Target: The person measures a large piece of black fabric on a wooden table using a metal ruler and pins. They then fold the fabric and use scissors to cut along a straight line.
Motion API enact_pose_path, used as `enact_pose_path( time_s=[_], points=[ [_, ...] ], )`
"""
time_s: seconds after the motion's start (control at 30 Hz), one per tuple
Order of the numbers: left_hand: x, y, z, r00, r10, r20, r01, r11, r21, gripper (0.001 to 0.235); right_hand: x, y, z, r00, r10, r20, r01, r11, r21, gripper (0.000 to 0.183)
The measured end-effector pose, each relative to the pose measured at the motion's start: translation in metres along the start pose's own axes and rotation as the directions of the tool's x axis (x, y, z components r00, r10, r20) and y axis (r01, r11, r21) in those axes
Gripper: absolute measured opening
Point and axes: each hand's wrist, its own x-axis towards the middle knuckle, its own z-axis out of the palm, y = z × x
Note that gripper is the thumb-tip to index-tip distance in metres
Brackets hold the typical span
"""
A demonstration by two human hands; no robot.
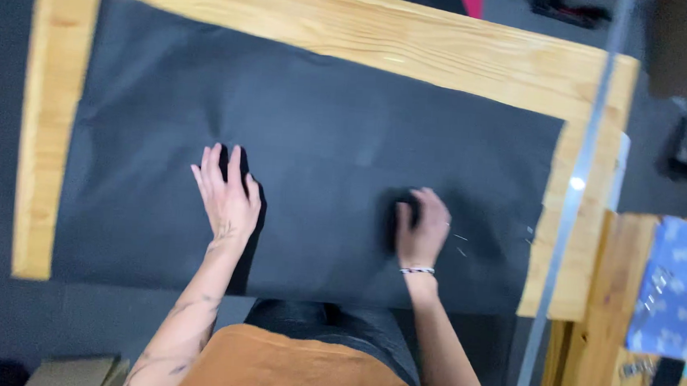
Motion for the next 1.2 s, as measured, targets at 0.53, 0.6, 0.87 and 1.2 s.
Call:
enact_pose_path(
  time_s=[0.53, 0.6, 0.87, 1.2],
  points=[
    [-0.007, 0.07, 0.028, 0.929, -0.283, 0.24, 0.279, 0.959, 0.051, 0.113, 0.03, 0.163, -0.06, 0.686, 0.708, 0.169, -0.623, 0.691, -0.367, 0.128],
    [0.001, 0.082, 0.02, 0.902, -0.346, 0.259, 0.347, 0.937, 0.042, 0.122, 0.049, 0.13, -0.072, 0.616, 0.766, 0.182, -0.684, 0.636, -0.358, 0.142],
    [0.029, 0.115, 0.004, 0.802, -0.503, 0.322, 0.506, 0.859, 0.082, 0.146, 0.096, 0.071, -0.097, 0.452, 0.859, 0.242, -0.732, 0.512, -0.45, 0.163],
    [0.046, 0.135, 0.015, 0.768, -0.552, 0.324, 0.52, 0.834, 0.188, 0.154, 0.091, 0.081, -0.089, 0.455, 0.869, 0.197, -0.732, 0.49, -0.473, 0.173]
  ],
)
